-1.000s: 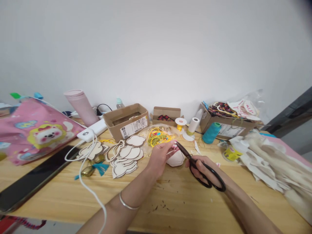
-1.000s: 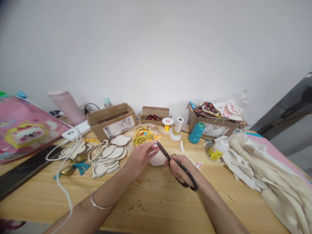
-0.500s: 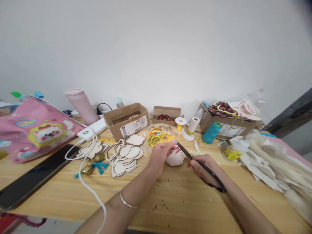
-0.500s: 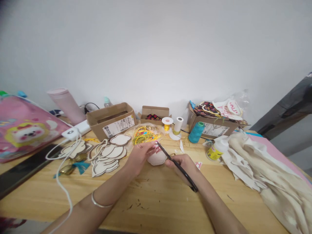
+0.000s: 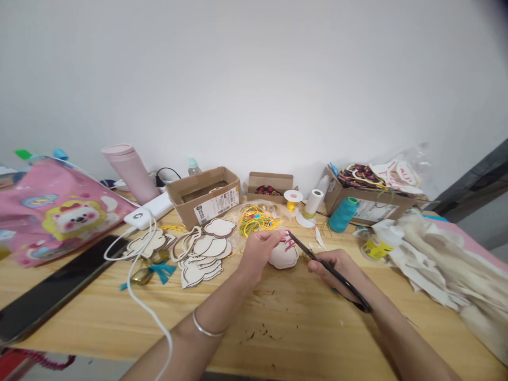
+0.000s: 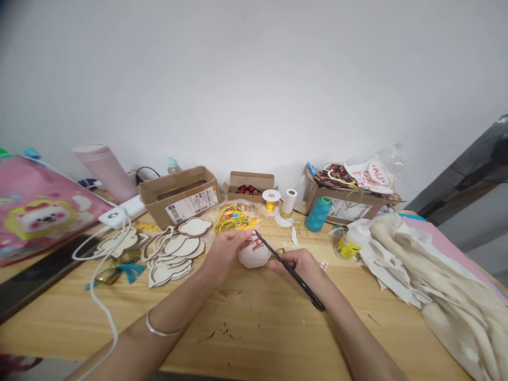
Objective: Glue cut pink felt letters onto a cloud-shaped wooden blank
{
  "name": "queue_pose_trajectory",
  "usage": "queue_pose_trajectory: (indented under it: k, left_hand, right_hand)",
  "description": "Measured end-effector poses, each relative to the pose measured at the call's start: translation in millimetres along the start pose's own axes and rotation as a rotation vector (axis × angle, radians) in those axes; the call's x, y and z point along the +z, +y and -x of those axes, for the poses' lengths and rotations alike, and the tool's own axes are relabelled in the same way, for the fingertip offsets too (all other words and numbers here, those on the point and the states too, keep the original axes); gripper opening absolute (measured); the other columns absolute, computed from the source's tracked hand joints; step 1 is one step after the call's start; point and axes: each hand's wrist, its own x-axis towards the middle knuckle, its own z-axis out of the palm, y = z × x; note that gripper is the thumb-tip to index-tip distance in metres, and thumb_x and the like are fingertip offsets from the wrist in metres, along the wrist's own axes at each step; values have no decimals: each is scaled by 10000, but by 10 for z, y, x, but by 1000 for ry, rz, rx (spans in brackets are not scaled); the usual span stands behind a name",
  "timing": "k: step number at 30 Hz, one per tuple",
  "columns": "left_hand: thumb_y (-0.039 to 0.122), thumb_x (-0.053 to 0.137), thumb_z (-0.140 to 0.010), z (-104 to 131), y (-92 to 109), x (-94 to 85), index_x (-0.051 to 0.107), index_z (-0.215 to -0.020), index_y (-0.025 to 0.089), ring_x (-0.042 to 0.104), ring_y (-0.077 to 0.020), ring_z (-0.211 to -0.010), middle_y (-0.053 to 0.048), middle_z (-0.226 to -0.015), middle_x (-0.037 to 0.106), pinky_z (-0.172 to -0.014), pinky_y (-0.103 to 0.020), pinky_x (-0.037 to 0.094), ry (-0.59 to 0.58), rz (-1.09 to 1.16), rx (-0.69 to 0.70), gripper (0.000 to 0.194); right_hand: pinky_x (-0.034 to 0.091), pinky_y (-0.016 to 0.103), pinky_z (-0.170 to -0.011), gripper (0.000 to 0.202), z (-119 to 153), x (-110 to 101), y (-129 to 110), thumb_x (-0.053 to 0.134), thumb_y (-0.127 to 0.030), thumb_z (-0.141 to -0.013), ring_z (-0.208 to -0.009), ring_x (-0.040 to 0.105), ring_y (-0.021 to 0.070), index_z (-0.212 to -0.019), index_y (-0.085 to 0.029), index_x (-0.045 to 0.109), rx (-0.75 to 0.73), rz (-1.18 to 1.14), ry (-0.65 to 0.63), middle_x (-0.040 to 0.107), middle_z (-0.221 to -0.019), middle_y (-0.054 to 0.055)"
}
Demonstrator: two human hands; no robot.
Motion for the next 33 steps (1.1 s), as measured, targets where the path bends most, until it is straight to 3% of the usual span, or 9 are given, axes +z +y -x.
queue_pose_trajectory:
  k: [6,14,29,33]
  left_hand:
    - [383,659,-654,-10,32,-38,668,-570,127,523,-119,-568,-26,-582,626,-538,-218,397,-36,-84,51,269]
    - [382,637,-696,-33,14,-48,683,-665,135,566,-124,-620,-35,-672,662,-618,-230,433,-148,94,71,253]
    - [382,601,-716,-29,51,-61,647,-578,130,535,-125,-585,-18,-567,604,-562,-223,405,-83,15,97,292]
    - [390,607,-707,-57,24,-73,657,-584,136,544,-129,-603,-14,-576,615,-588,-228,413,-56,18,111,287]
  right_hand:
    - [132,203,-389,512,5,-43,-10,464,-651,-698,-430,213,48,-515,-178,394,-74,13,-39,241,-469,-59]
    - [210,196,-387,578,55,-13,-57,461,-708,-673,-444,298,60,-735,-136,517,-134,-199,-127,362,-507,-48]
    - [202,210,-410,716,104,-30,-83,415,-791,-616,-474,278,66,-848,-123,531,-186,-198,-180,355,-572,-38]
    - [280,212,-422,676,126,-47,-89,341,-753,-702,-476,352,81,-874,-126,526,-205,-178,-157,393,-569,-26]
